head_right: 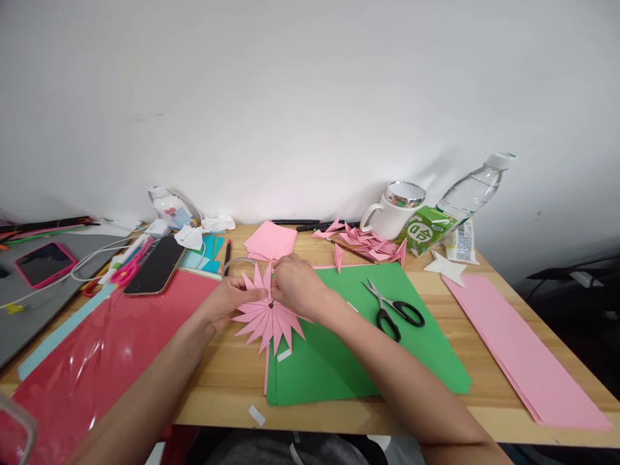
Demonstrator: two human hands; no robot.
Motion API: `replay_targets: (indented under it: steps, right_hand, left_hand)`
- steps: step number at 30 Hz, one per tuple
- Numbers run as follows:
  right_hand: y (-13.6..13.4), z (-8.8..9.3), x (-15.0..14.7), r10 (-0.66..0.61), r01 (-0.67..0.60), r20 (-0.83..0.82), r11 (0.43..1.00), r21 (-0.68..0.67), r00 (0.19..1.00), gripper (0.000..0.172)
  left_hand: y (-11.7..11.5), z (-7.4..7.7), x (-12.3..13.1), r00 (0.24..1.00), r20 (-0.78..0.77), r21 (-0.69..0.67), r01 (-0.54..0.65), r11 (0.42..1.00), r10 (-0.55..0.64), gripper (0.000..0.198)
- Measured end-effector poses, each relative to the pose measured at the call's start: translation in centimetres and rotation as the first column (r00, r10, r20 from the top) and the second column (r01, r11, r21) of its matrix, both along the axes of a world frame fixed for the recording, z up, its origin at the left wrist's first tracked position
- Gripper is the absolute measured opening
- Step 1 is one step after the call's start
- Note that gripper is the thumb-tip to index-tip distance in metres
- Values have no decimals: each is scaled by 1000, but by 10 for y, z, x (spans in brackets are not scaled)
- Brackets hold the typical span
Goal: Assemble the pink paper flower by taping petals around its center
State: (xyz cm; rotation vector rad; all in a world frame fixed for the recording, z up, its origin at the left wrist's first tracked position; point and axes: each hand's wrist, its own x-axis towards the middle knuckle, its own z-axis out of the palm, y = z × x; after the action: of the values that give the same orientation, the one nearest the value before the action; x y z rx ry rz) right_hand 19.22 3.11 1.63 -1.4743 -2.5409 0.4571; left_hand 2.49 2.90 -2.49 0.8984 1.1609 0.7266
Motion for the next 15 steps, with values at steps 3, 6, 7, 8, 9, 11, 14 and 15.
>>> replay_targets:
  steps: [3,6,7,8,9,11,14,15]
  right_hand:
    - [0,-2,-2,10,-10,10,1000,1,1000,14]
    - [1,-3,-1,25,-25,-9,1000,-8,1000,13]
    - [2,-3,0,26,-26,-21,1000,-11,999,13]
    - [3,-3,1,23,-23,-35,1000,-11,999,12]
    - [4,-3,3,19,-19,-48,1000,-7,999,13]
    - [5,-3,6,11,-10,-72,1000,9,997,13]
    - [6,-1,9,15,-13,-92,1000,25,996,13]
    - [5,0,9,14,-12,-92,1000,24,996,12]
  left_hand:
    - [1,0,1,1000,-11,12,0,1000,0,27]
    - [1,0,1,999,-39,-1,-17,1000,17,28]
    - [1,0,1,999,-42,-7,-17,1000,17,29]
    - [1,0,1,999,-41,-14,-15,1000,14,30]
    - [1,0,1,999,-36,-20,-8,1000,8,30]
    - [2,-2,1,1000,-23,-30,6,1000,-6,31]
    - [2,-3,1,1000,-26,-25,1,1000,-2,31]
    - [2,-4,0,1000,-31,-23,-3,1000,2,30]
